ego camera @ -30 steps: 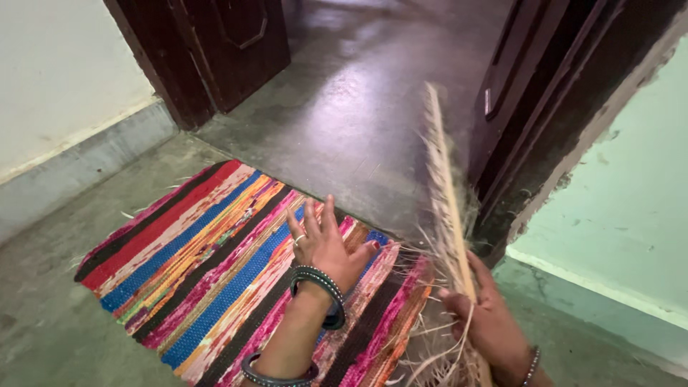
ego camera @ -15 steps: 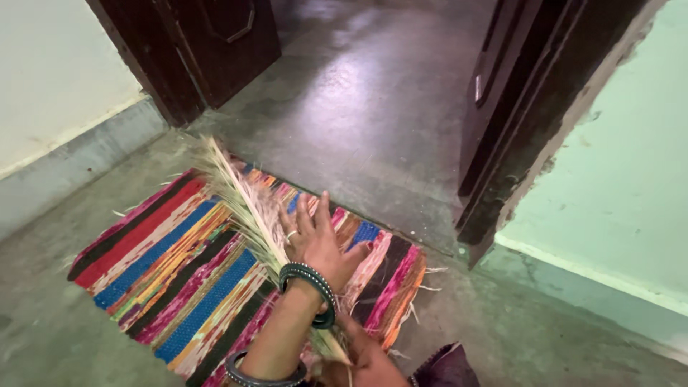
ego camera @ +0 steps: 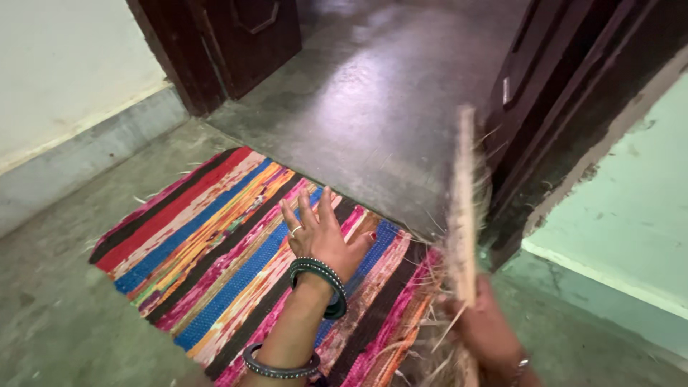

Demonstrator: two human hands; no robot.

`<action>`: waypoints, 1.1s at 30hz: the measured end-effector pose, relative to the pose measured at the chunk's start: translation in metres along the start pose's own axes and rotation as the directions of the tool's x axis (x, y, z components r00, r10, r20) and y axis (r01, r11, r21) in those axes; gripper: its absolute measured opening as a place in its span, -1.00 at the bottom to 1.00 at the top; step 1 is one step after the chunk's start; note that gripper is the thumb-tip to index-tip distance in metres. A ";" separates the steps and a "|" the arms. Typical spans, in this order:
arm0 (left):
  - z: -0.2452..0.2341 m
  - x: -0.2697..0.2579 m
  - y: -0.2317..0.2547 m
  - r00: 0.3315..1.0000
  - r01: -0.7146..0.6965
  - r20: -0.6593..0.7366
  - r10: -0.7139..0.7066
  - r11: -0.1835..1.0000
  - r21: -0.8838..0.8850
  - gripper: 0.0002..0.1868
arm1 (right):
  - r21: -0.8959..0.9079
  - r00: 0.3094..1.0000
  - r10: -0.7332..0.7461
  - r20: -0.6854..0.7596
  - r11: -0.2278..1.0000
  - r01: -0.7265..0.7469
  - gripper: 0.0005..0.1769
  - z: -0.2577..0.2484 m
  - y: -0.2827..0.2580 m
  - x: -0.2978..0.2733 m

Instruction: The person sweeps a colorful rug on the floor using a natural fiber broom, clearing debris from its surface onto the floor.

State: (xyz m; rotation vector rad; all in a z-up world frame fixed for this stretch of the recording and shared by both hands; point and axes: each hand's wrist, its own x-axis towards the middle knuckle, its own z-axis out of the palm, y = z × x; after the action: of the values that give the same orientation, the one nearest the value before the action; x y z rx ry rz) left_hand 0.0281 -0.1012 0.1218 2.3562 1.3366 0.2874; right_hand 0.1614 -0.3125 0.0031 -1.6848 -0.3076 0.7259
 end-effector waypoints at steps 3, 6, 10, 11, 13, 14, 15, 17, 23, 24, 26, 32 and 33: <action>0.012 0.005 0.007 0.999 -0.031 -0.026 0.031 0.999 0.023 0.23 | 0.280 0.964 -0.164 0.207 0.954 0.102 -0.14 0.019 0.076 0.017; 0.015 0.005 0.014 1.000 -0.003 0.029 0.003 1.000 0.020 0.22 | 0.363 0.831 -0.445 0.335 0.874 0.322 -0.04 0.056 0.138 0.022; 0.014 0.006 0.021 0.998 0.022 0.059 -0.027 0.995 0.097 0.25 | 0.261 0.545 -0.695 0.470 0.699 0.666 0.06 0.105 0.158 0.012; 0.013 0.007 0.018 0.999 0.010 0.033 -0.014 0.995 0.099 0.27 | 0.242 0.459 -0.731 0.505 0.631 0.737 0.09 0.109 0.147 0.009; 0.009 0.013 0.007 1.000 -0.002 -0.017 0.004 0.994 0.109 0.28 | 0.416 0.662 -0.432 0.613 0.888 0.194 0.13 0.107 0.114 -0.013; 0.007 0.018 0.000 0.999 -0.003 -0.042 0.008 0.994 0.111 0.28 | 0.446 0.678 -0.252 0.690 0.887 -0.124 0.15 0.103 0.092 -0.026; 0.005 0.021 -0.007 0.998 -0.004 -0.067 0.012 0.994 0.113 0.27 | 0.435 0.754 -0.208 0.623 0.893 -0.112 0.13 0.098 0.069 -0.037; 0.002 0.026 -0.020 0.988 -0.013 -0.150 0.035 0.989 0.145 0.28 | 0.401 0.874 -0.117 0.472 0.911 -0.095 0.09 0.084 0.024 -0.048; -0.002 0.030 -0.035 0.990 0.007 -0.144 0.002 0.998 0.059 0.21 | 0.134 0.996 0.006 0.090 0.991 -0.018 -0.03 0.036 -0.054 -0.024; 0.003 0.029 -0.035 0.992 0.007 -0.128 0.003 0.997 0.078 0.21 | 0.105 0.998 -0.045 0.036 0.994 0.041 -0.07 0.031 -0.052 -0.022; 0.021 0.030 -0.032 0.997 -0.002 -0.078 0.003 1.000 0.009 0.25 | 0.073 0.999 0.042 0.004 0.996 -0.042 -0.10 0.025 -0.040 -0.016; 0.074 0.027 -0.017 0.989 -0.105 0.093 0.116 0.987 -0.118 0.32 | 0.278 0.949 -0.184 0.255 0.954 0.110 -0.04 0.052 0.038 -0.010; 0.077 0.021 -0.008 0.973 -0.020 0.222 0.058 0.985 -0.169 0.31 | 0.325 0.941 -0.164 0.296 0.944 0.062 0.00 0.062 0.046 -0.015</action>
State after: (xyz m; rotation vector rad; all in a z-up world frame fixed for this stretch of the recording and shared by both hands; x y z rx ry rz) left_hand 0.0617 -0.0985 0.0486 2.2031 1.1158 0.1312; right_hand 0.1036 -0.2843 -0.0415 -1.2369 -0.4879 0.9107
